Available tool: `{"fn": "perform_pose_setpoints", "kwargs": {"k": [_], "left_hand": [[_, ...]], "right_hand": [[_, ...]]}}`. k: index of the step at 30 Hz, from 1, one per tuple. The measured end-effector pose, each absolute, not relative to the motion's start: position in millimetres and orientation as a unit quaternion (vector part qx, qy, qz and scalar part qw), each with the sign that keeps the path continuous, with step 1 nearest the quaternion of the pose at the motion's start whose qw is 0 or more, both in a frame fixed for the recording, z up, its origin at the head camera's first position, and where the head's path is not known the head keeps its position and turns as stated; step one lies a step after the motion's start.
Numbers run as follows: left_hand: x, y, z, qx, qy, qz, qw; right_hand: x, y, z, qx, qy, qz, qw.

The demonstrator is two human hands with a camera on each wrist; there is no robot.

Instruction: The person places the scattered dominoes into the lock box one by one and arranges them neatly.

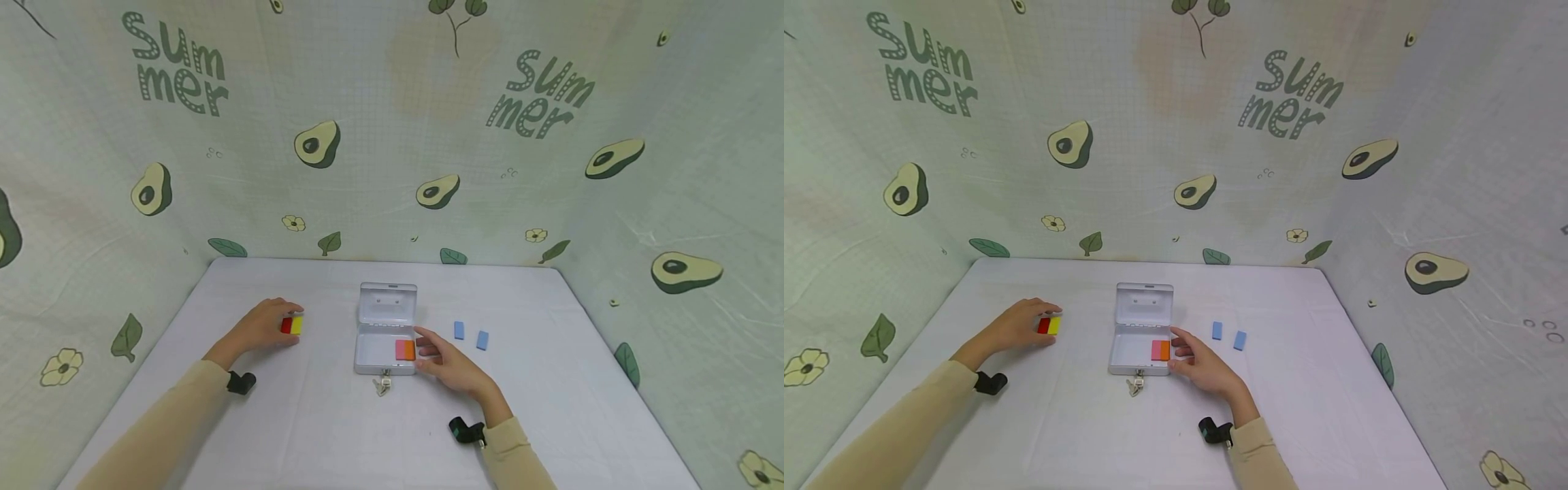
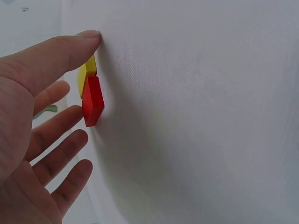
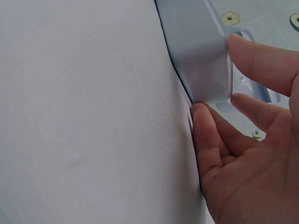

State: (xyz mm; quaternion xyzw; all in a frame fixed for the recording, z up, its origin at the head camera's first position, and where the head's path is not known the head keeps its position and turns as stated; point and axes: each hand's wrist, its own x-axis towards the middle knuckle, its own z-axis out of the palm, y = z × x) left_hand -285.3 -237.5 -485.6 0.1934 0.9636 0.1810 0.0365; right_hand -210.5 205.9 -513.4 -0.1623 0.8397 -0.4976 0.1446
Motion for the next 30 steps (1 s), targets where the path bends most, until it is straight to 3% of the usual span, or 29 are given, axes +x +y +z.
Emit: {"fn": "perform_pose_setpoints", "kwargs": {"k": [30], "left_hand": [[-295.4, -246.3, -491.4, 0.201, 0.956, 0.206, 0.048]], "right_hand": [[-209.8, 202.5, -509.2, -0.150, 0.843, -0.495, 0.147]]}}
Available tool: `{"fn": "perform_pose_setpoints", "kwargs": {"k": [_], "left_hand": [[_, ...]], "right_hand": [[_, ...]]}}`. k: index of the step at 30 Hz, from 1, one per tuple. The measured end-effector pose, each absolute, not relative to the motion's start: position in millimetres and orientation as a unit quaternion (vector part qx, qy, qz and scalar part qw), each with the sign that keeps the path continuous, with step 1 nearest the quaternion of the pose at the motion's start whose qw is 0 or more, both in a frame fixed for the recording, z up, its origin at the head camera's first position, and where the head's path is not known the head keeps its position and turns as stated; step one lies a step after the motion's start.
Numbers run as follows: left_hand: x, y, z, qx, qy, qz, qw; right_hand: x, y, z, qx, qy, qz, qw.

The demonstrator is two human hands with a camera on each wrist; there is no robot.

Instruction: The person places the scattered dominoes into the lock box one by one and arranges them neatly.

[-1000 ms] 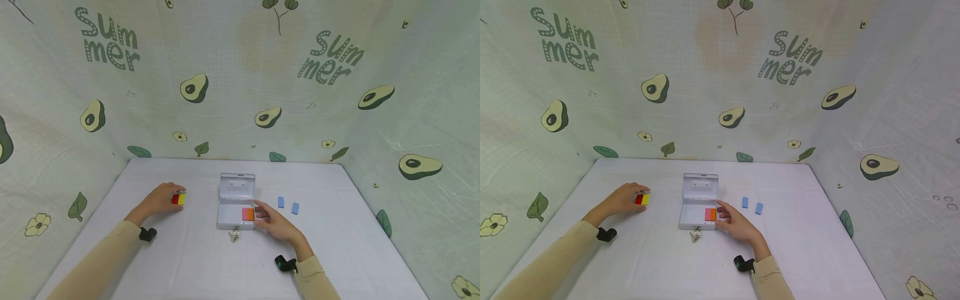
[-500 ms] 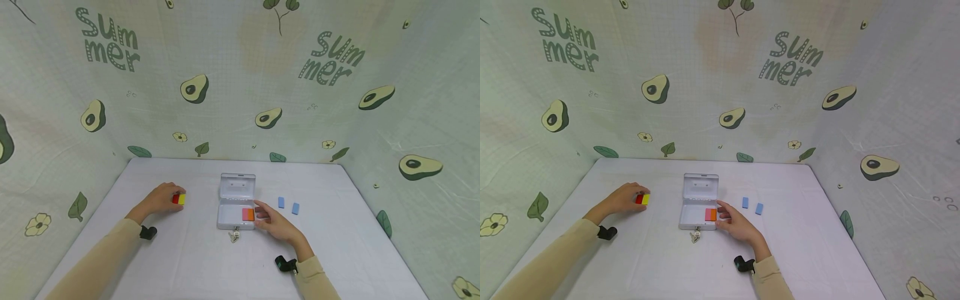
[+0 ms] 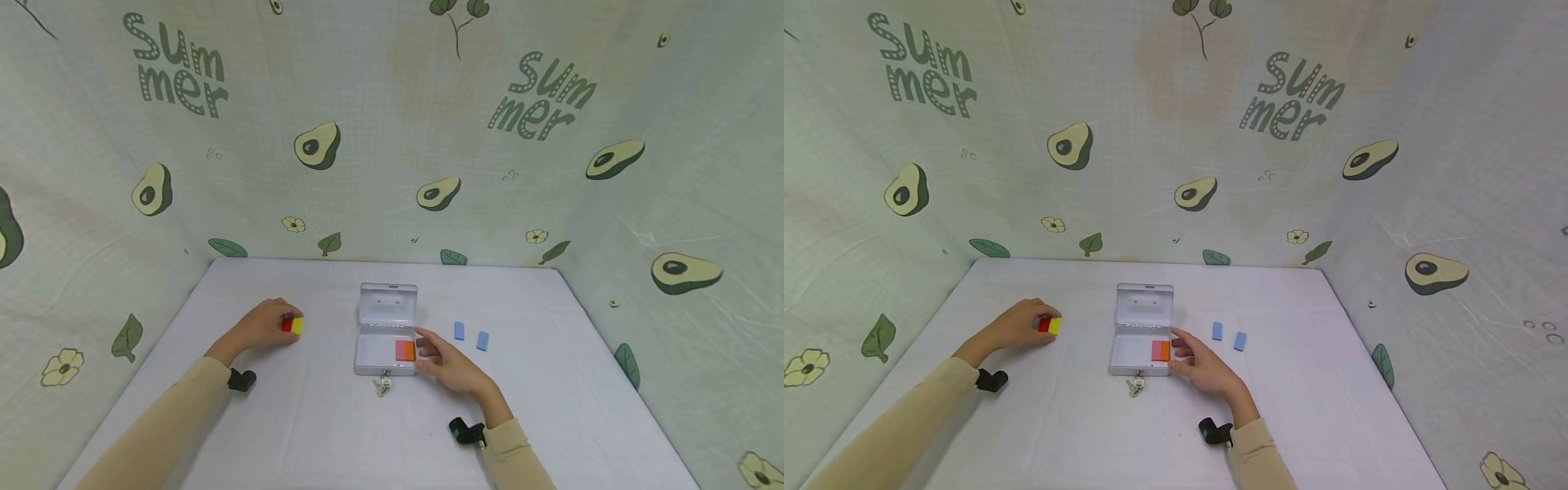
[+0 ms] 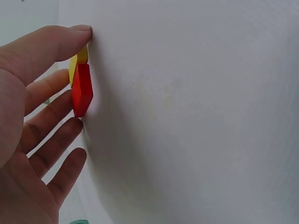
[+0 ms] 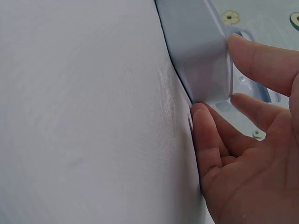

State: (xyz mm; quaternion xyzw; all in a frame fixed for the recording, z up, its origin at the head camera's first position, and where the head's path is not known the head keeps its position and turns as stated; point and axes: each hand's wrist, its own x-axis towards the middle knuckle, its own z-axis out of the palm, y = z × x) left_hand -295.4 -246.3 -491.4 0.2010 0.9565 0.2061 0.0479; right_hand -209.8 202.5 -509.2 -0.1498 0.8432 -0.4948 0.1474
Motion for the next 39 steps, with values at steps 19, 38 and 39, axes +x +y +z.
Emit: {"fn": "perform_pose_setpoints", "kwargs": {"k": [19, 38, 39], "left_hand": [[-304, -255, -506, 0.204, 0.949, 0.238, 0.033], [-303, -256, -506, 0.195, 0.946, 0.257, 0.034], [-303, -256, -506, 0.195, 0.946, 0.257, 0.033]], "right_hand": [[-210, 205, -512, -0.163, 0.842, -0.494, 0.141], [-210, 204, -513, -0.163, 0.837, -0.503, 0.140], [-210, 204, -513, -0.163, 0.837, -0.503, 0.141]]}}
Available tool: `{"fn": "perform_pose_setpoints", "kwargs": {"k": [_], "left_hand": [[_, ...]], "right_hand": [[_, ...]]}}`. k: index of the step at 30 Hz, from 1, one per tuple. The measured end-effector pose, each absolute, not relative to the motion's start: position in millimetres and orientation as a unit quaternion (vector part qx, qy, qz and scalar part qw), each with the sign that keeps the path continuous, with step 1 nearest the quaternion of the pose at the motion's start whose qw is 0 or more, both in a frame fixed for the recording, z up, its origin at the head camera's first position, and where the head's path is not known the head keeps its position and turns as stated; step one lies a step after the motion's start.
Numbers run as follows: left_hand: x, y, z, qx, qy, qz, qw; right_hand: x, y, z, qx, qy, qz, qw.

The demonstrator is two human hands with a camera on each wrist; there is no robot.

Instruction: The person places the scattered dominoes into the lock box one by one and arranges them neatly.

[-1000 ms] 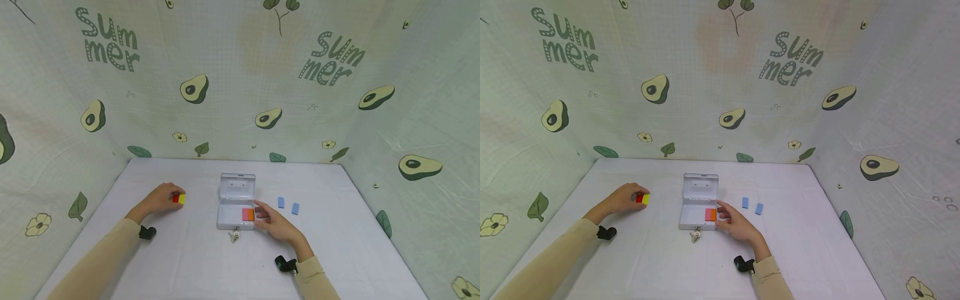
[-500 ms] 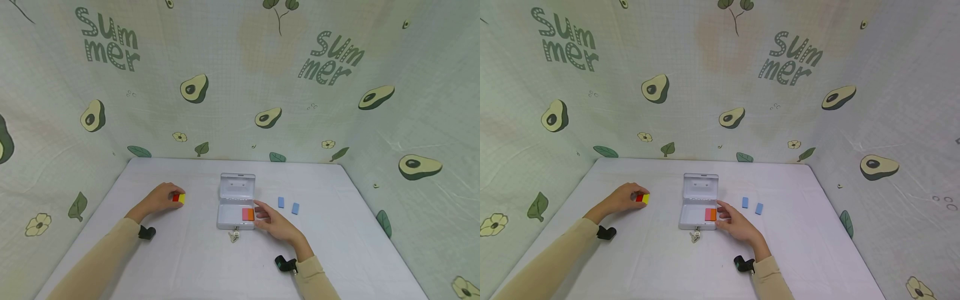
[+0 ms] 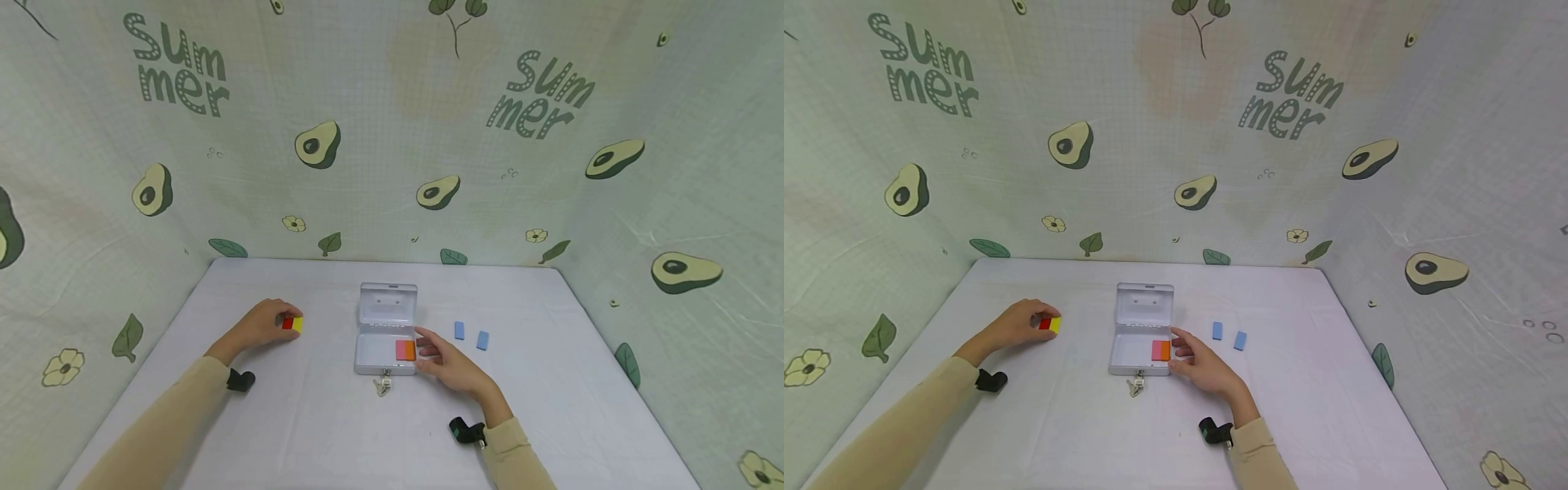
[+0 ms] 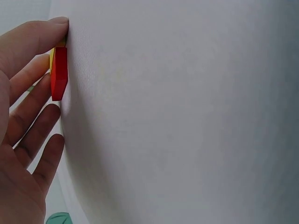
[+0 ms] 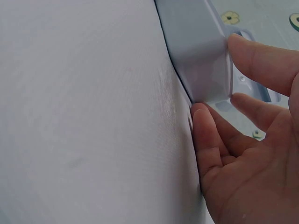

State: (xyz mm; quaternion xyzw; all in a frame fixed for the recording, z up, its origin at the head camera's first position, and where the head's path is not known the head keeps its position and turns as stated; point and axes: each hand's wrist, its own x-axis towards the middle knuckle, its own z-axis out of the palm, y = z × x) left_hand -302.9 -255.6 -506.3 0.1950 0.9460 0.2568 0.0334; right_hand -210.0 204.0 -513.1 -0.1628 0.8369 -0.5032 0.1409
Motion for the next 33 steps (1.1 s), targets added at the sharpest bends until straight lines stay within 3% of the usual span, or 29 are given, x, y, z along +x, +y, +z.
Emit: {"fn": "perform_pose_setpoints", "kwargs": {"k": [33], "left_hand": [[-291, -220, -482, 0.211, 0.941, 0.264, -0.006]], "right_hand": [[-211, 203, -510, -0.158, 0.841, -0.497, 0.143]]}}
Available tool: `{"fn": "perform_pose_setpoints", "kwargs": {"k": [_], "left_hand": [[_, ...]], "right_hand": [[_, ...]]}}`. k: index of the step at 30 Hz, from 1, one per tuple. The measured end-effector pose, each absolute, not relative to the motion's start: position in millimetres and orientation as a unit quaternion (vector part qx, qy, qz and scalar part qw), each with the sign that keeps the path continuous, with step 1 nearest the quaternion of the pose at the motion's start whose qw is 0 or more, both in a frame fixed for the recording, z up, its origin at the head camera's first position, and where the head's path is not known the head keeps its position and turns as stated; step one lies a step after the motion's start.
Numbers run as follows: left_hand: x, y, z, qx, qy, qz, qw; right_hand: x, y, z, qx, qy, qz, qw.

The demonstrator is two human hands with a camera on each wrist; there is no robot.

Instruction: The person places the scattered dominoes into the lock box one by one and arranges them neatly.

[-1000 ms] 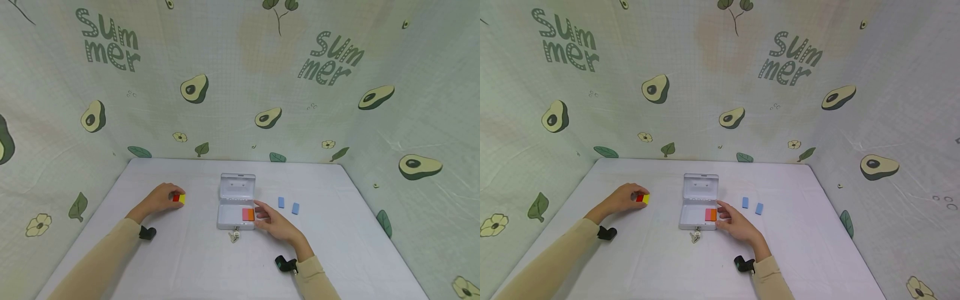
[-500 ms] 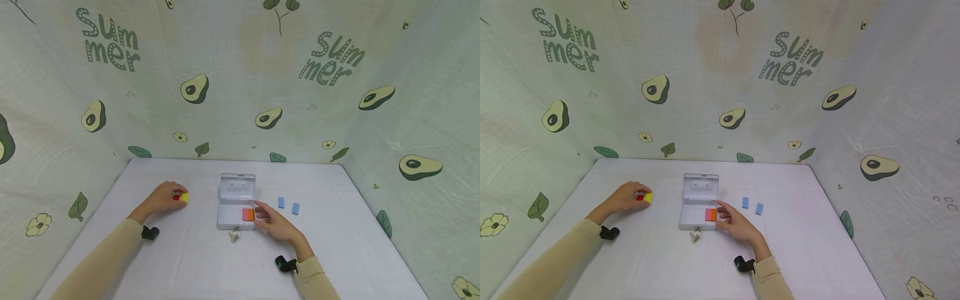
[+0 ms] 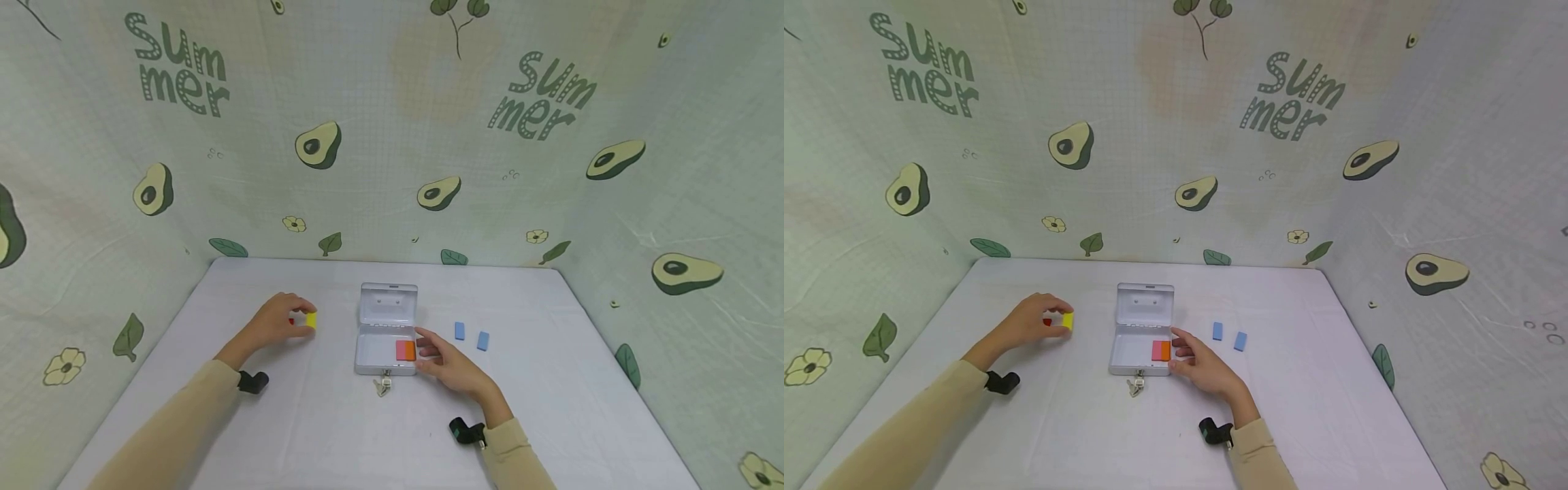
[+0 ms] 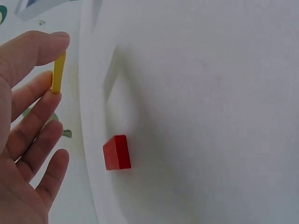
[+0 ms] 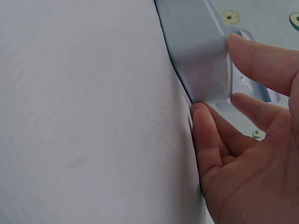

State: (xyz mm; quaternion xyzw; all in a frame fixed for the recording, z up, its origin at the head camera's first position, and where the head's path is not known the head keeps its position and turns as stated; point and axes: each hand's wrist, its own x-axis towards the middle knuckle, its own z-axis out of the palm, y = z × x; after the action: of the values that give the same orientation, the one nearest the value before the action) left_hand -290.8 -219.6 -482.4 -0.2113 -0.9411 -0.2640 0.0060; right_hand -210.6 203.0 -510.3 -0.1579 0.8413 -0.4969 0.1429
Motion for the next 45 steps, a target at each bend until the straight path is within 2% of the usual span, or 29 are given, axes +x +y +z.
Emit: {"fn": "perform_pose_setpoints", "kwargs": {"k": [13, 26, 45], "left_hand": [[-282, -192, -478, -0.197, -0.944, -0.265, 0.004], [-274, -164, -477, -0.228, -0.935, -0.268, 0.030], [-266, -121, -477, -0.229, -0.933, -0.279, 0.001]], "right_hand": [[-210, 204, -509, -0.161, 0.842, -0.496, 0.141], [-212, 204, -512, -0.159, 0.847, -0.487, 0.141], [-211, 204, -512, -0.154, 0.849, -0.485, 0.142]]}}
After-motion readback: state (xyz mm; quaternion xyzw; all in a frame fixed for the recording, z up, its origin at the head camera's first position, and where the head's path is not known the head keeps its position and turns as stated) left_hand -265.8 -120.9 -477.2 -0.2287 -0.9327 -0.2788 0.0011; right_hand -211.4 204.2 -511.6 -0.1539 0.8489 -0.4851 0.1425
